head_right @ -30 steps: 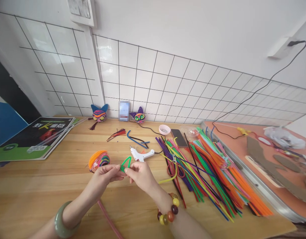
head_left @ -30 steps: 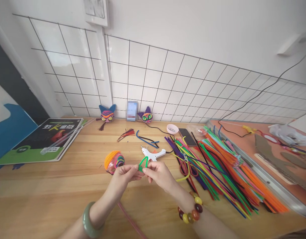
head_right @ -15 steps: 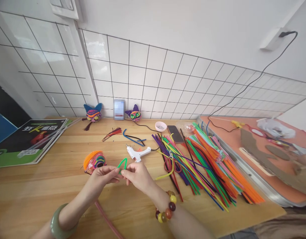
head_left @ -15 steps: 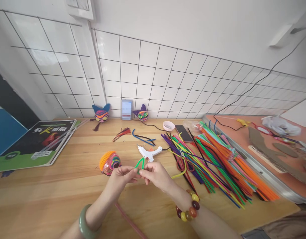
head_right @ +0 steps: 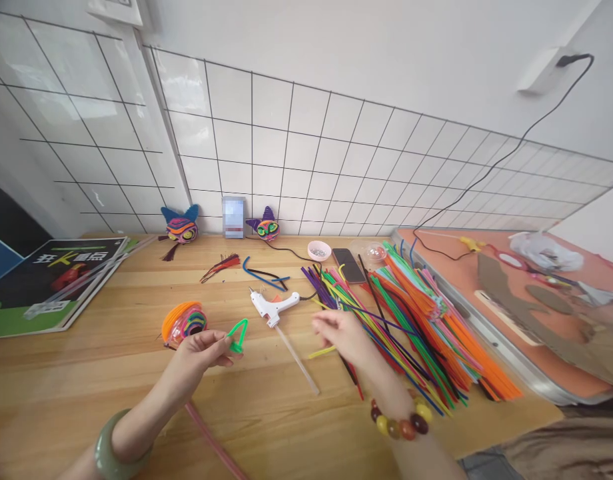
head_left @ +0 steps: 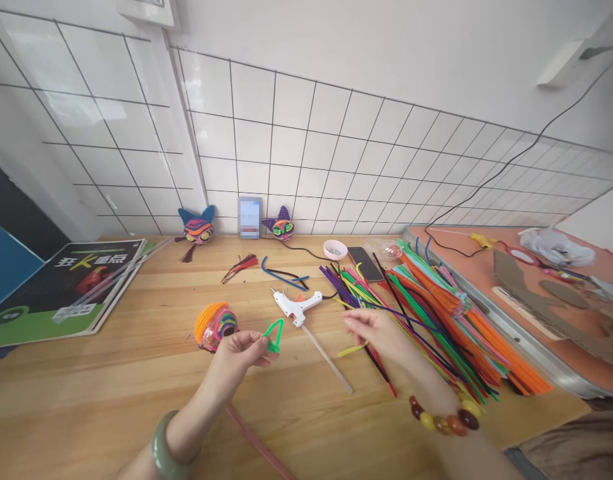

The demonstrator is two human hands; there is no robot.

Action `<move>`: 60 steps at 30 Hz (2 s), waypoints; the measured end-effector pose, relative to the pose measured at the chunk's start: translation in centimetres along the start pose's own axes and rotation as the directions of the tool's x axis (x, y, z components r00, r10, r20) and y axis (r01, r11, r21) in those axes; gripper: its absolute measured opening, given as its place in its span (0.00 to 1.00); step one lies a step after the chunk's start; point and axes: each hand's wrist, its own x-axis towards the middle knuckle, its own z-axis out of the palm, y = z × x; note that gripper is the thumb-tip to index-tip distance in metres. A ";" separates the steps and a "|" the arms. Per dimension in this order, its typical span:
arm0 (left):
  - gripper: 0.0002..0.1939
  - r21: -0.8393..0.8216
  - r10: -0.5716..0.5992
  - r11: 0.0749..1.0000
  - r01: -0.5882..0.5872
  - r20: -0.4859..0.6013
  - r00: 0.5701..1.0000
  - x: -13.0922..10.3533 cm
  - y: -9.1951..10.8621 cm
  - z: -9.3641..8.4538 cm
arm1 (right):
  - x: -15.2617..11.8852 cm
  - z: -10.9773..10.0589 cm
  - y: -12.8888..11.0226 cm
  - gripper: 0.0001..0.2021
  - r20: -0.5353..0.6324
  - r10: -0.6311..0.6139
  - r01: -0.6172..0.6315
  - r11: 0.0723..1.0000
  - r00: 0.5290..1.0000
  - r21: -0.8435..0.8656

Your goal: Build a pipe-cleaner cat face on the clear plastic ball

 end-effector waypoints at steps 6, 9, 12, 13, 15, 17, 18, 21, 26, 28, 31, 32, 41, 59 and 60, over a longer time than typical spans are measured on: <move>0.15 0.069 0.003 0.998 -0.008 0.066 0.998 -0.1 0.0 0.2 | 4.1 -5.7 5.0 0.16 -0.272 -0.015 -0.056 0.967 0.962 -0.250; 0.15 0.100 0.012 0.995 -0.022 0.100 0.995 -0.2 0.0 0.1 | 6.4 -6.0 5.7 0.11 -0.252 -0.028 -0.071 0.924 0.967 -0.376; 0.15 0.073 0.014 0.997 -0.020 0.076 0.997 -0.1 -0.1 -0.1 | 8.6 -5.6 5.7 0.10 -0.203 0.003 -0.102 0.873 0.979 -0.477; 0.14 0.058 0.005 0.998 -0.009 0.061 0.998 0.0 -0.1 -0.2 | 9.2 -5.4 5.7 0.10 -0.191 0.020 -0.116 0.854 0.981 -0.507; 0.14 0.024 -0.025 0.999 0.024 0.038 0.999 0.2 -0.3 -0.4 | 10.4 -5.3 5.7 0.12 -0.180 0.055 -0.148 0.817 0.982 -0.558; 0.14 -0.013 -0.052 0.999 0.053 0.039 0.998 0.4 -0.5 -0.6 | 11.2 -5.2 5.9 0.13 -0.179 0.083 -0.175 0.783 0.980 -0.597; 0.14 -0.031 -0.060 0.998 0.062 0.043 0.997 0.4 -0.6 -0.7 | 11.5 -5.2 6.0 0.13 -0.181 0.092 -0.185 0.770 0.979 -0.611; 0.14 -0.074 -0.072 0.994 0.075 0.047 0.996 0.5 -0.6 -0.7 | 12.0 -5.1 6.4 0.13 -0.195 0.100 -0.203 0.750 0.976 -0.630; 0.14 -0.134 -0.102 0.985 0.105 0.024 0.994 0.2 -0.3 -0.4 | 12.4 -5.4 7.1 0.13 -0.252 0.047 -0.188 0.798 0.967 -0.573; 0.14 -0.151 -0.112 0.982 0.113 0.013 0.994 0.2 -0.2 -0.3 | 12.5 -5.9 7.2 0.13 -0.287 0.009 -0.164 0.839 0.958 -0.520; 0.14 -0.153 -0.113 0.982 0.115 0.017 0.993 0.1 -0.1 -0.3 | 12.8 -7.1 7.0 0.15 -0.372 -0.057 -0.110 0.905 0.926 -0.411; 0.13 -0.152 -0.112 0.982 0.114 0.022 0.993 0.1 -0.2 -0.3 | 12.8 -7.5 6.8 0.17 -0.408 -0.080 -0.086 0.925 0.909 -0.371; 0.10 -0.207 -0.092 0.972 0.108 0.087 0.992 0.3 -0.7 -0.7 | 11.7 -10.0 3.3 0.20 -0.505 -0.183 0.136 0.982 0.843 -0.129; 0.14 -0.252 -0.071 0.965 0.073 0.018 0.997 0.1 0.0 -0.4 | 3.8 -1.3 -5.8 0.14 0.157 -0.269 0.288 0.950 0.950 -0.117; 0.15 -0.249 -0.066 0.966 0.067 0.013 0.998 0.1 0.0 -0.4 | 2.8 -0.1 -6.4 0.15 0.226 -0.297 0.327 0.939 0.928 -0.107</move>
